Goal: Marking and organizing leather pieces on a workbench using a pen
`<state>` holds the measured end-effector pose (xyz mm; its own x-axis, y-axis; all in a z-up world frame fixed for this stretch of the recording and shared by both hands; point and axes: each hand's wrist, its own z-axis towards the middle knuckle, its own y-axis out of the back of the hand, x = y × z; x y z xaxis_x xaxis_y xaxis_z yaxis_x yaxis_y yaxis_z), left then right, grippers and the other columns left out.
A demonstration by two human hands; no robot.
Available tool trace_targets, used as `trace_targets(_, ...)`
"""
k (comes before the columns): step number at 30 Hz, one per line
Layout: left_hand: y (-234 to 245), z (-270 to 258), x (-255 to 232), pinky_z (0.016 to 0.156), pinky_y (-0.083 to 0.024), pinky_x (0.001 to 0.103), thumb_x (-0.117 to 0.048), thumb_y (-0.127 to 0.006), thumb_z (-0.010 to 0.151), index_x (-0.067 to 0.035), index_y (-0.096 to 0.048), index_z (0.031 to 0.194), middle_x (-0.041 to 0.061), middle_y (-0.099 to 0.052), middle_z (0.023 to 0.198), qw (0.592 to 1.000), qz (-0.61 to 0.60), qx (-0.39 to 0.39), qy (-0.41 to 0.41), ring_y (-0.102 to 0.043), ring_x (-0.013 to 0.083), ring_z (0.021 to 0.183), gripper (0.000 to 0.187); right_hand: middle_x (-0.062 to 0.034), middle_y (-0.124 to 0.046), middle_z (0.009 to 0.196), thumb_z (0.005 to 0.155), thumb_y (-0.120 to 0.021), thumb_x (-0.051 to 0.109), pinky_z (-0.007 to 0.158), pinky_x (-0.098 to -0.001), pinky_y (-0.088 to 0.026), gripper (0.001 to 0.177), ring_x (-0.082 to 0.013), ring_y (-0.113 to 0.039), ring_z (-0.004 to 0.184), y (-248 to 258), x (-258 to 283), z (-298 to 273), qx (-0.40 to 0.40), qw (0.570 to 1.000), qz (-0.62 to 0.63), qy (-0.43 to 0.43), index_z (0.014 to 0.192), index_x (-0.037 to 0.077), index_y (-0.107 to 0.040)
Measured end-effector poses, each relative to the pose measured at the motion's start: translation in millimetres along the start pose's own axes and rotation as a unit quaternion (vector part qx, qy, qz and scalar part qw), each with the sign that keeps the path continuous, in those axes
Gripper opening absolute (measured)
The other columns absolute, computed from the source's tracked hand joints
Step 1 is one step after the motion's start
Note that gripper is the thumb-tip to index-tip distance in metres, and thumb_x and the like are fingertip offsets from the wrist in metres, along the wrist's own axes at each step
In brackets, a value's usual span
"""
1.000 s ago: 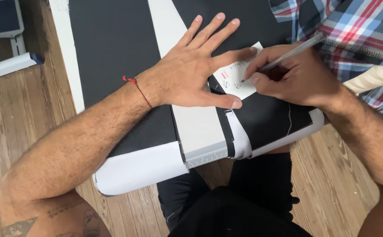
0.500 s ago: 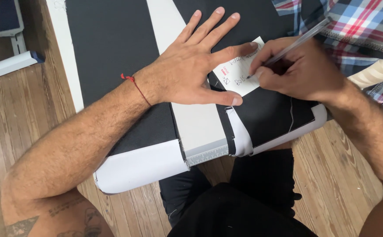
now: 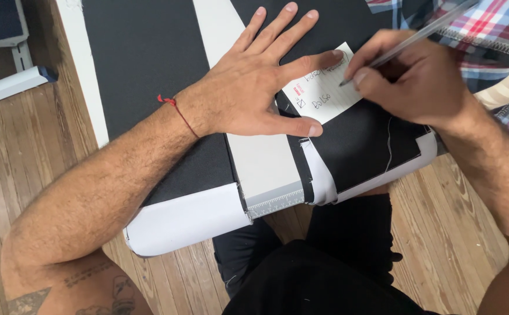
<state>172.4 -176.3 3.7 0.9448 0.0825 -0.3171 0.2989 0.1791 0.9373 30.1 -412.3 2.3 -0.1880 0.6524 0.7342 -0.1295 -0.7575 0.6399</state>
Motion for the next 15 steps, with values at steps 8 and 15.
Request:
trace_targets(8,0.8,-0.3,-0.6,0.123,-0.003,0.065,-0.077,-0.058,0.094,-0.023,-0.04,0.161,0.024,-0.013,0.167,1.0,-0.004,0.001,0.001,-0.006,0.0456,0.155,0.087,0.0035,-0.059,0.068,0.099,-0.061,0.007,0.053,-0.0215,-0.033,0.011,-0.005,-0.046,0.056,-1.4,7.7,4.5,0.042,0.998,-0.012,-0.047,0.097,0.009,-0.073)
trace_targets(15,1.5,-0.2,-0.8,0.124,-0.002,0.066,-0.078,-0.055,0.095,-0.024,-0.041,0.16,0.025,-0.014,0.167,1.0,-0.005,-0.004,-0.003,-0.006,0.047,0.155,0.086,0.0031,-0.053,0.06,0.097,-0.059,0.002,0.046,-0.0219,-0.026,0.013,-0.0047,-0.038,0.048,0.1,8.0,6.2,0.044,0.998,-0.008,-0.042,0.093,0.008,-0.07)
